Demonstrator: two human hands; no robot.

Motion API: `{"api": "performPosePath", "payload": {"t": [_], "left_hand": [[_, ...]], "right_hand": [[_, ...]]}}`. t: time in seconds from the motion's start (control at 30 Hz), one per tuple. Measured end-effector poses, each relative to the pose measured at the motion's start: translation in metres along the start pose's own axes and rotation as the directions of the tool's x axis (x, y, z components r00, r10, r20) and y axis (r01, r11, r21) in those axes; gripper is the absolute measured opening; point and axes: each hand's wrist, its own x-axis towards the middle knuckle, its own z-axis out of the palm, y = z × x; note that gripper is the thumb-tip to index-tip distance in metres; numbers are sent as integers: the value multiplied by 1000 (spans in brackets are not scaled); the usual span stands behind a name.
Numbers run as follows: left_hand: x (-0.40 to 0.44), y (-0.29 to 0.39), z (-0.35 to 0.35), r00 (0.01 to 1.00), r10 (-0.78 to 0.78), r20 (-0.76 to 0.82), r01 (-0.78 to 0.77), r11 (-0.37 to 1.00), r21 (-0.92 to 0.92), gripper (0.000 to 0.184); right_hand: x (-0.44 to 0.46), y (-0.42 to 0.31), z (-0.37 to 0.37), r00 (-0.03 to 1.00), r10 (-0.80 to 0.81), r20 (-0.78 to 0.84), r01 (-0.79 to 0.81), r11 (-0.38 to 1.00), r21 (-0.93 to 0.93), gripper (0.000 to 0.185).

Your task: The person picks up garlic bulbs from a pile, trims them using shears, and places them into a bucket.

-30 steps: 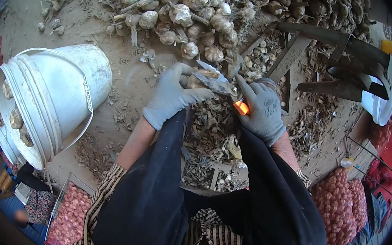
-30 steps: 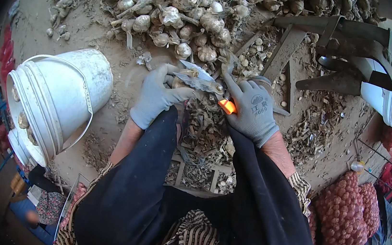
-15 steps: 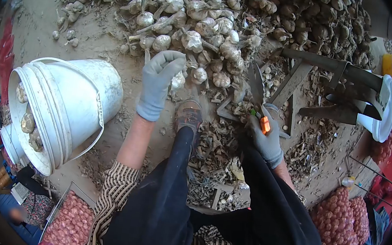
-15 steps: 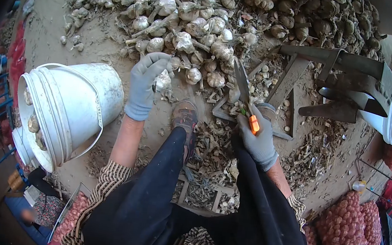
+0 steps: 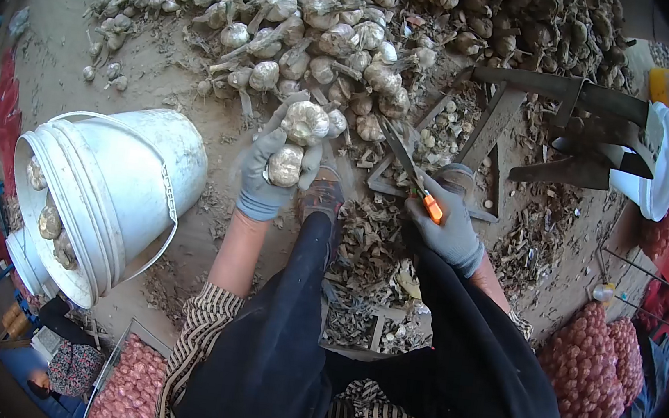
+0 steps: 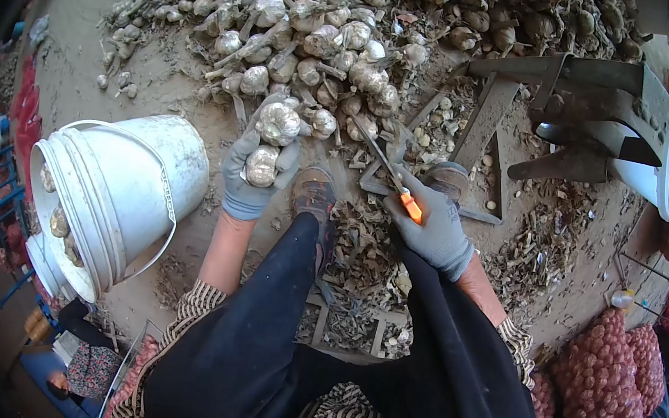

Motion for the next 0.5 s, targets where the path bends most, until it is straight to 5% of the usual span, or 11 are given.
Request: {"api": "performPosePath", "payload": {"t": [0.1, 0.17, 0.37, 0.5], "left_hand": [[-19, -22, 6, 998, -32, -60, 25, 993, -119, 59], [-22, -31, 8, 995, -49, -83, 36, 988, -153, 57], [-27, -42, 12, 998, -67, -9, 68, 983, 171, 57], [-43, -16, 28, 999, 29, -45, -21, 986, 165, 57]], "right_hand": [[2, 2, 3, 983, -184, 26, 185, 982, -35, 58], [3, -5, 1, 986, -150, 69, 152, 988, -32, 57], [6, -8, 0, 982, -184, 39, 187, 971, -150, 54], [4, 2, 8, 981, -144, -129, 151, 987, 46, 48]]}}
